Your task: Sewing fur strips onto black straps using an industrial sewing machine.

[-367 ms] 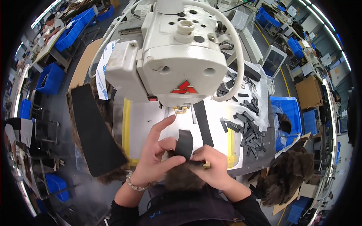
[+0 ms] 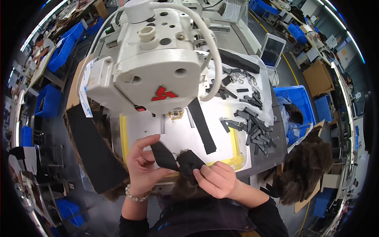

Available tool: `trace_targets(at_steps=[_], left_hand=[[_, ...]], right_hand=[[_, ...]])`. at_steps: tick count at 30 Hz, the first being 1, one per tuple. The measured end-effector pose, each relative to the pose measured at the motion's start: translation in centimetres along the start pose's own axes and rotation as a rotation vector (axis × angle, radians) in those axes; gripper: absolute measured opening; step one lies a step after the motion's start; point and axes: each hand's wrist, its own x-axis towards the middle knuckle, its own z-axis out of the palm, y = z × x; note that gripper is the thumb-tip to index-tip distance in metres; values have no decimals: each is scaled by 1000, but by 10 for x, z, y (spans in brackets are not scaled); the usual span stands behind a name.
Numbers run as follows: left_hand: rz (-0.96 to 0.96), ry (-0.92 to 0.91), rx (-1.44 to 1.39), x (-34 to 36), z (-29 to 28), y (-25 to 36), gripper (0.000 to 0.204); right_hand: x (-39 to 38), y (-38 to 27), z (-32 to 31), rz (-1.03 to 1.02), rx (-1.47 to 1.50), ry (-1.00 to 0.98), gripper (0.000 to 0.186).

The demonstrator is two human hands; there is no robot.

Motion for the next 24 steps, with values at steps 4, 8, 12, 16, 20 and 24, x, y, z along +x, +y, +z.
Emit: trace_targets(at_steps=[4, 8, 12, 16, 20, 24], left_hand=[[0, -5, 52, 7, 4, -6, 74], [-12, -32, 131, 13, 13, -4, 77], [-65, -129, 672, 27, 26, 0, 78], [103, -467, 1085, 37, 42, -11, 90], [162, -504, 1159, 45, 46, -24, 87], [271, -571, 1248, 51, 49, -42, 70]], right_hand=[[-7, -2, -1, 204, 310, -58, 14], [-10, -11, -4, 572, 712, -69, 24], [-24, -5, -31, 993, 1005, -454, 28], [-64, 29, -97, 1004, 1168, -127, 44], [-121, 49, -207, 1267, 886, 432, 81], [-186, 107, -340, 1131, 363, 576, 62]])
